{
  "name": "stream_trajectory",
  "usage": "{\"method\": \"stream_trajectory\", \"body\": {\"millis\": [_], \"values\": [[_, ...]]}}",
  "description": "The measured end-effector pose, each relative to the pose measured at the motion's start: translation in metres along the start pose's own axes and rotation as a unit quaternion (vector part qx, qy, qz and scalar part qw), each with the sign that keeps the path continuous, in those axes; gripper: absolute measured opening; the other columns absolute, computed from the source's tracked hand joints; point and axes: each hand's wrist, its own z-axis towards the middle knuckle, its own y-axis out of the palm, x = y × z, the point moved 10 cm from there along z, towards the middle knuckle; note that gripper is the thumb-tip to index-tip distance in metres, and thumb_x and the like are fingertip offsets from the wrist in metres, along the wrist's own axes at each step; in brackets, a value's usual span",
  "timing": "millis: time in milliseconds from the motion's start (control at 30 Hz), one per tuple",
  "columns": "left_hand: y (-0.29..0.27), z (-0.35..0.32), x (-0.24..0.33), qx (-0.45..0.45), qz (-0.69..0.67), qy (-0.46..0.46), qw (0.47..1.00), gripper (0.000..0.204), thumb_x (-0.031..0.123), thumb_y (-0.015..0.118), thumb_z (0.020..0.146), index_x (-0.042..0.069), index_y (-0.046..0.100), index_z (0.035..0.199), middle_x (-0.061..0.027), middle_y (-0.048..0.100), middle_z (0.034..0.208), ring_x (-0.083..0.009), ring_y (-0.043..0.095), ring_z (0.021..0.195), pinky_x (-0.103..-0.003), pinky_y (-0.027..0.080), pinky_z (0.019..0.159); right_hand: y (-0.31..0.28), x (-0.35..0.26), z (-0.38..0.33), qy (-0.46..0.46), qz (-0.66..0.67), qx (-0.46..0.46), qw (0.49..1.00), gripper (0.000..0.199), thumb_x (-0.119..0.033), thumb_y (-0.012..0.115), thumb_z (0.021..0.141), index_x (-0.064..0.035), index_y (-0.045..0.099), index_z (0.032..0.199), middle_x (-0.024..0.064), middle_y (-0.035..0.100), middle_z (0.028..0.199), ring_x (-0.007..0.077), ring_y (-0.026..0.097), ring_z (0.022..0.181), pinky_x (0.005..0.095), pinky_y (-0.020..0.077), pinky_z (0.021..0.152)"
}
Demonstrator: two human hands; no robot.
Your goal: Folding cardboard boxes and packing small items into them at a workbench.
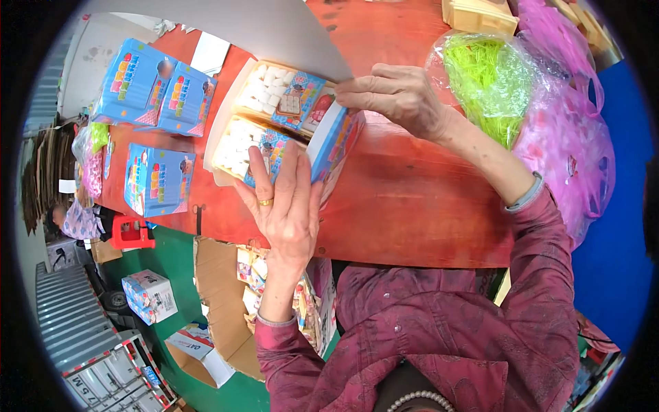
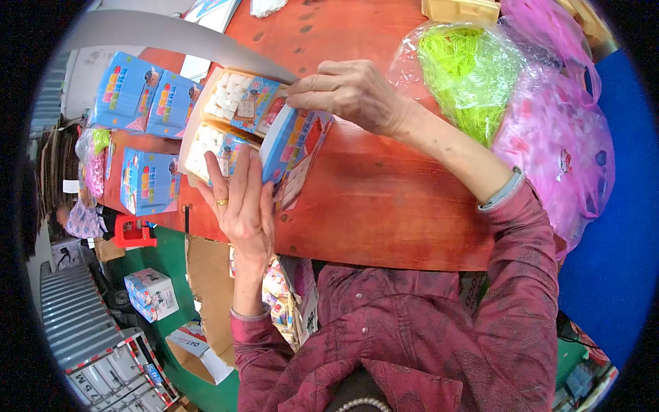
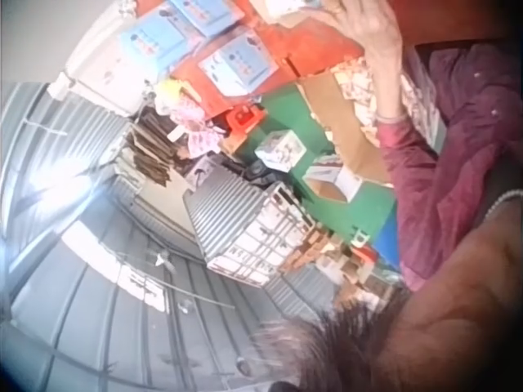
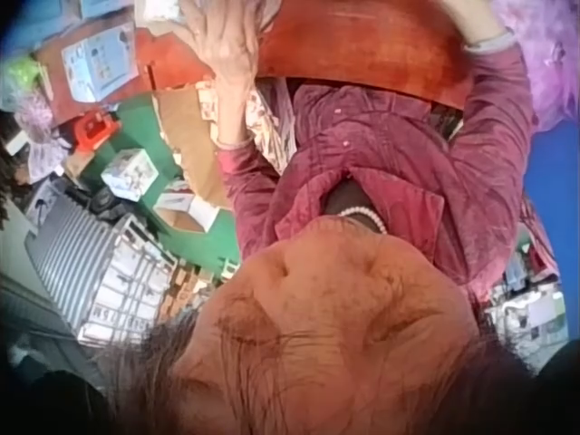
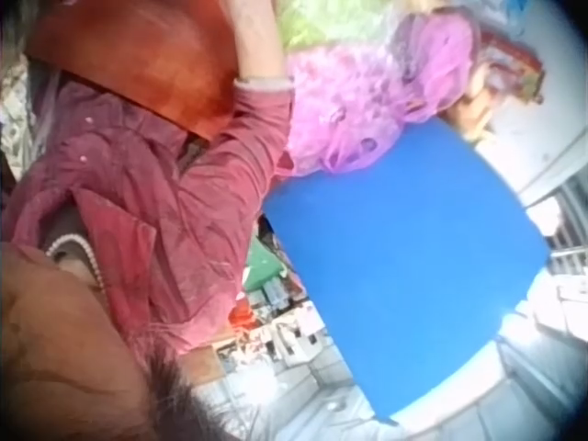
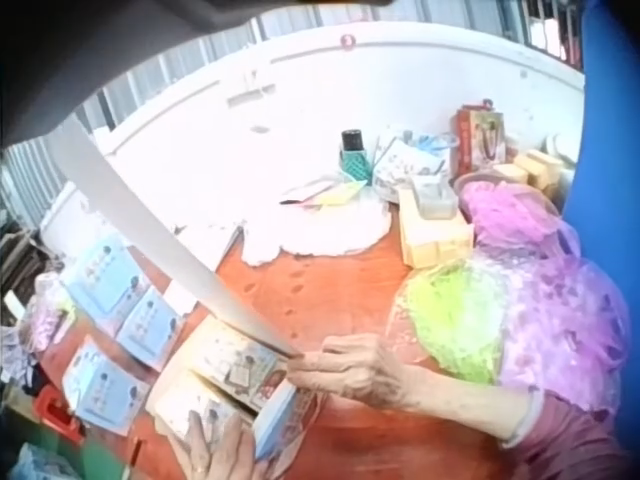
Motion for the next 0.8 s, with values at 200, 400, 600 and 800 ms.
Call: {"method": "stream_trajectory", "body": {"millis": [200,400,600,800], "values": [[-0.011,-0.028,-0.010,-0.012,0.015,0.002,1.000,0.035,0.015,0.065,0.083,0.005,0.065,0.116,-0.0026,0.055,0.133,-0.0389,0.029,0.137,-0.055,0.003,0.113,0.003,0.000,-0.007,0.002,-0.026,-0.002,1.000,0.027,-0.006,0.063,0.071,-0.0099,0.071,0.096,0.0025,0.069,0.103,0.0138,0.059,0.062,0.0260,0.0504,0.055],[-0.012,-0.030,-0.018,0.011,-0.044,-0.017,0.999,0.028,0.013,0.063,0.086,0.006,0.067,0.112,-0.0042,0.060,0.126,-0.0362,0.030,0.137,-0.055,0.007,0.112,0.006,0.003,-0.007,-0.006,-0.040,-0.013,0.999,0.028,-0.007,0.064,0.071,-0.0102,0.071,0.097,0.0028,0.069,0.104,0.0137,0.061,0.061,0.0255,0.0502,0.055],[-0.019,-0.037,-0.020,0.047,-0.055,-0.017,0.997,0.029,0.012,0.068,0.080,0.007,0.069,0.109,-0.0015,0.059,0.127,-0.0358,0.030,0.137,-0.057,0.007,0.112,0.002,-0.001,-0.002,-0.020,-0.028,0.003,0.999,0.027,-0.007,0.064,0.071,-0.0085,0.071,0.097,0.0048,0.070,0.103,0.0145,0.062,0.062,0.0267,0.0499,0.055],[-0.019,-0.026,0.009,0.119,-0.046,0.027,0.991,0.027,0.008,0.066,0.079,0.003,0.068,0.106,-0.0070,0.063,0.119,-0.0405,0.039,0.131,-0.058,0.011,0.112,0.003,0.020,0.006,0.028,-0.037,-0.027,0.999,0.029,-0.001,0.063,0.070,-0.0063,0.070,0.097,0.0069,0.069,0.105,0.0193,0.064,0.069,0.0290,0.0534,0.062]]}}
